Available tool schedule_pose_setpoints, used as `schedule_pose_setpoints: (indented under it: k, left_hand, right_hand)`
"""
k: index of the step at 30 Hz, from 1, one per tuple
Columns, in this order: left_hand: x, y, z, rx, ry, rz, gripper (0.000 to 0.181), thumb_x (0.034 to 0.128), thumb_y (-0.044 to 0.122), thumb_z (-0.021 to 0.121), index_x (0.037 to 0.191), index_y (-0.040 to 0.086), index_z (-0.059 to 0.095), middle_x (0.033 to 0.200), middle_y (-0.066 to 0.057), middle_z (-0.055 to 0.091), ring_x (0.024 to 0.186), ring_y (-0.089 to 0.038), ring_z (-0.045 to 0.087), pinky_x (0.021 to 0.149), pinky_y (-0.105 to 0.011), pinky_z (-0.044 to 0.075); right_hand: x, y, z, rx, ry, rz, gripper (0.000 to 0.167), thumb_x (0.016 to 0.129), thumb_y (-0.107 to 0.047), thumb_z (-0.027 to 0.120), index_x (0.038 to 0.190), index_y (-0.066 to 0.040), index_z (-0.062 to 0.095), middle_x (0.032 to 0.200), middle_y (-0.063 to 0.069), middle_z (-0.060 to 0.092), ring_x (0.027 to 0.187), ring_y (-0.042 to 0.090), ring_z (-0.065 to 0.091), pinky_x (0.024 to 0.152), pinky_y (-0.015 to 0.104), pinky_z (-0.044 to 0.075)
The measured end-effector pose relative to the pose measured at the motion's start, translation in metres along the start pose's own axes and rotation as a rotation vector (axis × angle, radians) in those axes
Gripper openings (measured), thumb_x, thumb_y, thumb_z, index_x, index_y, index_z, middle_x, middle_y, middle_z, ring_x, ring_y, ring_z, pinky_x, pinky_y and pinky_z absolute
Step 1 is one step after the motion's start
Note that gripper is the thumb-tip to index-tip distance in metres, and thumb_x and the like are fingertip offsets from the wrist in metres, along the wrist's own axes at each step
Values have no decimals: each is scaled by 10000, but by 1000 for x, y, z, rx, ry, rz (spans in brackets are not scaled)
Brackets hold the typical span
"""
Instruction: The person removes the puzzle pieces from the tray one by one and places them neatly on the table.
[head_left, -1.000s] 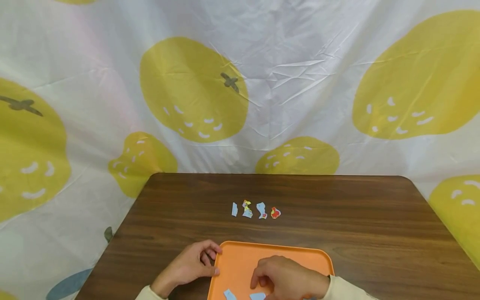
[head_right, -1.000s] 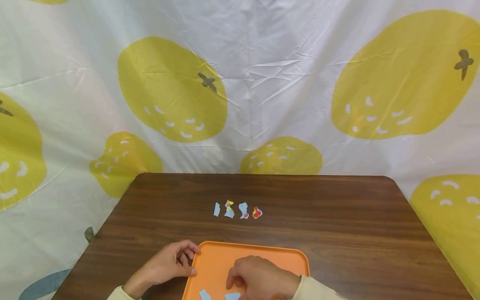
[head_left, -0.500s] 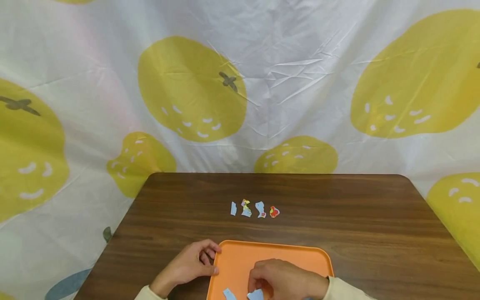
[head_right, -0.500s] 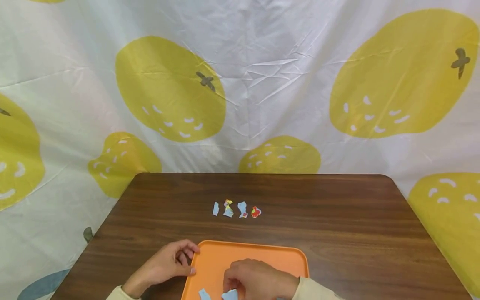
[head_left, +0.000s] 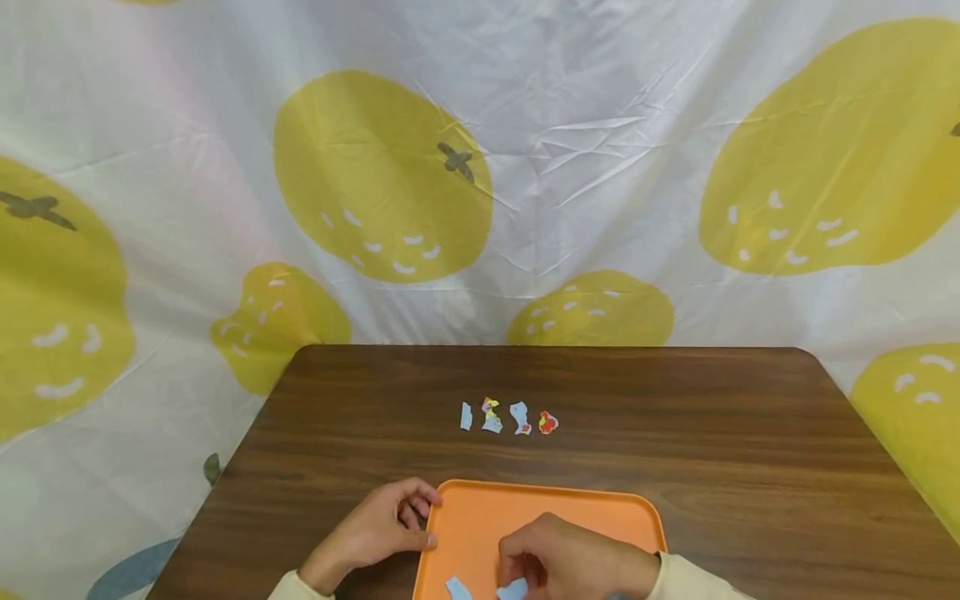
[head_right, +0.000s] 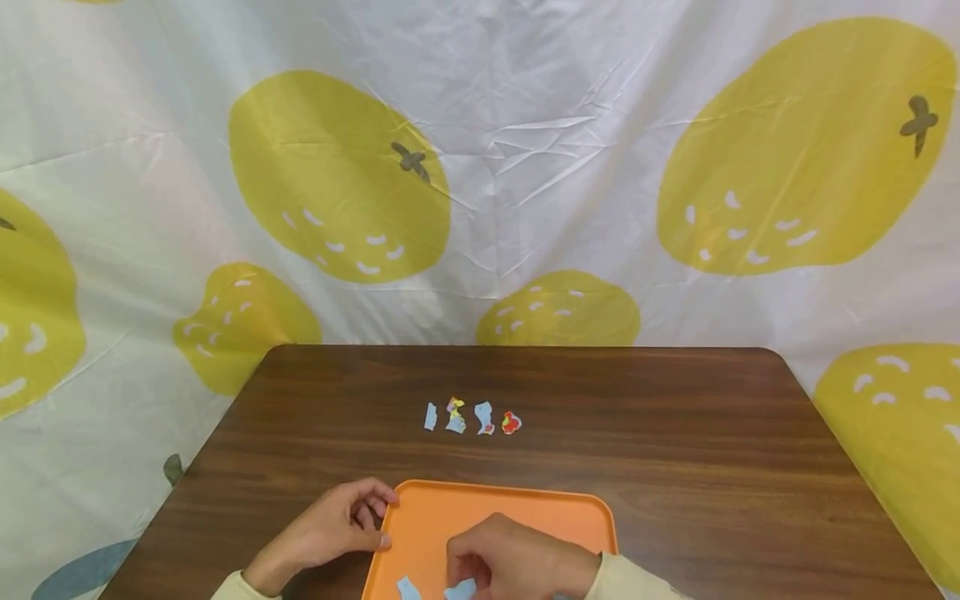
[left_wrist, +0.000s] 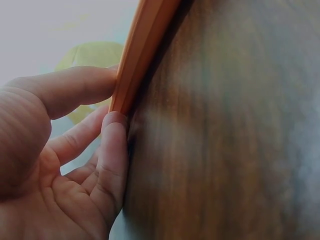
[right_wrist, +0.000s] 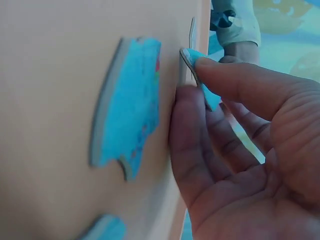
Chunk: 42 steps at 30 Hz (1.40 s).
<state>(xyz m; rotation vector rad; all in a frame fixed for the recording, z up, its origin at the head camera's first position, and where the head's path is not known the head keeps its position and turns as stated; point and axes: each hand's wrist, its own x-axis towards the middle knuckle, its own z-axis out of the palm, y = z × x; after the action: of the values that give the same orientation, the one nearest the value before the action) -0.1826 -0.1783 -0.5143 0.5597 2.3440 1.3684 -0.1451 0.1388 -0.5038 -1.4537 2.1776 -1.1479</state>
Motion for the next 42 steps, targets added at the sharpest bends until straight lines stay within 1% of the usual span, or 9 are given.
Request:
schedule_pose_setpoints:
  k: [5,12,17,20,23,27,31,37,42]
  left_hand:
    - [2,1,0,-7,-13,2,424,829,93,893,1204,99,696,1021,-74,649,757,-90,621,657,-219,530]
    - [1,2,-1,11,-18,4,427,820,98,903,1192,98,693,1008,-72,646,757,-85,625,663,-214,529]
    - [-1,2,-2,14,-17,-5,435,819,106,908,1197,102,693,1009,-67,645,767,-86,627,661,-214,528]
    - [-1,1,-1,-3,-10,-9,437,820,111,910,1200,105,695,1013,-68,647,769,-86,629,654,-213,530]
    - [-2,0,0,-25,-1,-7,440,819,99,909,1204,97,696,1015,-79,647,766,-91,630,646,-213,532]
    - [-2,0,0,-50,-1,-6,446,820,81,905,1214,85,695,1024,-90,645,771,-102,633,646,-215,536]
    - [-2,1,-2,-60,-18,-8,462,821,72,904,1229,65,687,1032,-98,644,784,-113,645,665,-218,545]
    - [-1,3,-5,-20,-40,3,480,811,92,914,1225,45,677,1014,-93,645,776,-105,665,675,-219,552]
    - [2,6,-6,-14,-31,9,485,791,97,925,1208,36,684,997,-89,656,779,-112,697,675,-220,575]
  right_hand:
    - [-1,-1,-1,6,-3,13,230,888,-19,802,1022,-185,716,833,-28,744,693,-170,499,594,72,503]
    - [-2,-2,-4,-2,16,-5,277,885,-1,792,1081,-181,716,842,-18,737,695,-164,486,595,71,504]
    - [-8,-1,-12,26,43,62,403,886,22,750,1217,-206,723,909,-28,725,701,-130,513,623,122,542]
    - [-14,0,-18,82,83,146,374,907,0,735,1222,-199,745,962,-49,722,728,-96,547,666,173,571]
    - [-16,3,-27,92,135,184,324,915,-19,739,1195,-178,759,949,-64,700,746,-70,571,691,202,583]
    - [-17,11,-41,38,219,168,302,889,-8,768,1166,-126,767,891,-44,685,744,-52,598,691,220,599]
    - [-18,19,-52,25,290,191,286,872,-28,799,1146,-107,769,870,-31,714,735,-26,624,689,237,606]
    - [-19,27,-66,-8,316,240,262,885,-71,821,1138,-113,767,861,-65,718,731,-12,628,700,231,596]
    - [-20,32,-84,-28,362,255,278,887,-102,846,1151,-89,760,881,-40,722,739,21,647,710,238,595]
